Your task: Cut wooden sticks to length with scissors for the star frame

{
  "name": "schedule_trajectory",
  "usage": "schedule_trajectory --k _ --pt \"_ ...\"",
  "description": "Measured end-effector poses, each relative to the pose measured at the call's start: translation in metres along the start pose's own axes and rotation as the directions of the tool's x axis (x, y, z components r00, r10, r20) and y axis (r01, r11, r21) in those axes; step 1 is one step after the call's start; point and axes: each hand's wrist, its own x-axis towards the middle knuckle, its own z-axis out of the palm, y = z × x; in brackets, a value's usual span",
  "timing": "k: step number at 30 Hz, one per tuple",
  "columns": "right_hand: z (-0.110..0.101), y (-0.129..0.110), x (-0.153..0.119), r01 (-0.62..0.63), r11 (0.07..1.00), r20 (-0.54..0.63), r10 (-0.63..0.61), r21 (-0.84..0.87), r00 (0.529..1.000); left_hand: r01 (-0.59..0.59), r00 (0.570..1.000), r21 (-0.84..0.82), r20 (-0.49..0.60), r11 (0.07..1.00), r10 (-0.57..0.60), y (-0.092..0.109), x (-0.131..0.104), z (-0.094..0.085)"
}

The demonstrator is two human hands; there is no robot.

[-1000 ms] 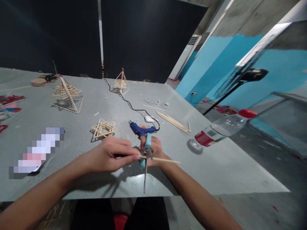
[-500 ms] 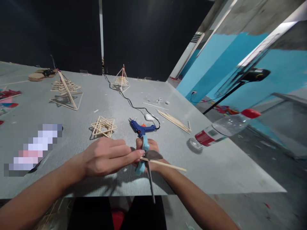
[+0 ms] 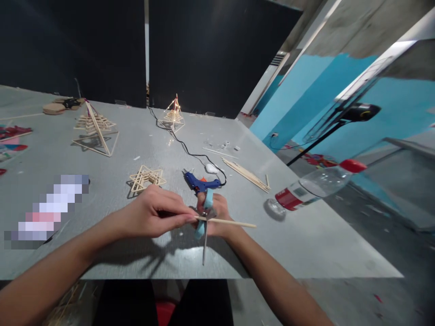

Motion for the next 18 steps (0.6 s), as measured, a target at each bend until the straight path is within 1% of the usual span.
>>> schedule_trajectory --k 2,5,7,10,12,15,17,18 --pt "-0.0008 -0.0013 -0.0005 -0.001 1.000 0.001 0.001 0.003 1.000 -0.047 0.998 0.049 -0.026 0.998 0.048 -0.0013 -0.0023 0.0022" --pt "-0.0020 -0.0042 -0.0015 -0.003 1.000 0.002 0.003 0.005 1.000 -0.151 0.986 0.185 -0.042 0.971 0.161 -0.0023 -0.0067 0.0045" --pt "-0.0022 -0.0059 -0.0014 0.004 1.000 -0.001 -0.004 0.008 1.000 -0.208 0.975 0.274 -0.015 0.939 0.220 -0.0020 -0.0090 0.0040" --pt "-0.0014 -0.0072 -0.0003 0.026 1.000 -0.018 -0.026 0.016 1.000 -0.264 0.963 0.383 0.057 0.885 0.263 -0.0003 -0.0102 0.0016" --pt "-0.0007 -0.0075 0.0003 0.036 0.999 -0.036 -0.035 0.018 0.999 -0.304 0.950 0.444 0.074 0.843 0.304 0.0014 -0.0099 0.0005" --pt "-0.0013 -0.0078 -0.0006 0.038 0.999 -0.054 -0.037 0.011 0.998 -0.340 0.933 0.499 0.073 0.797 0.352 0.0037 -0.0094 0.0017" --pt "-0.0031 -0.0075 -0.0022 0.031 1.000 -0.055 -0.031 -0.004 0.998 -0.323 0.938 0.499 0.057 0.804 0.341 0.0041 -0.0092 0.0038" --pt "-0.0042 -0.0071 -0.0030 0.023 1.000 -0.049 -0.024 -0.014 0.999 -0.311 0.940 0.480 0.031 0.820 0.339 0.0037 -0.0089 0.0048"
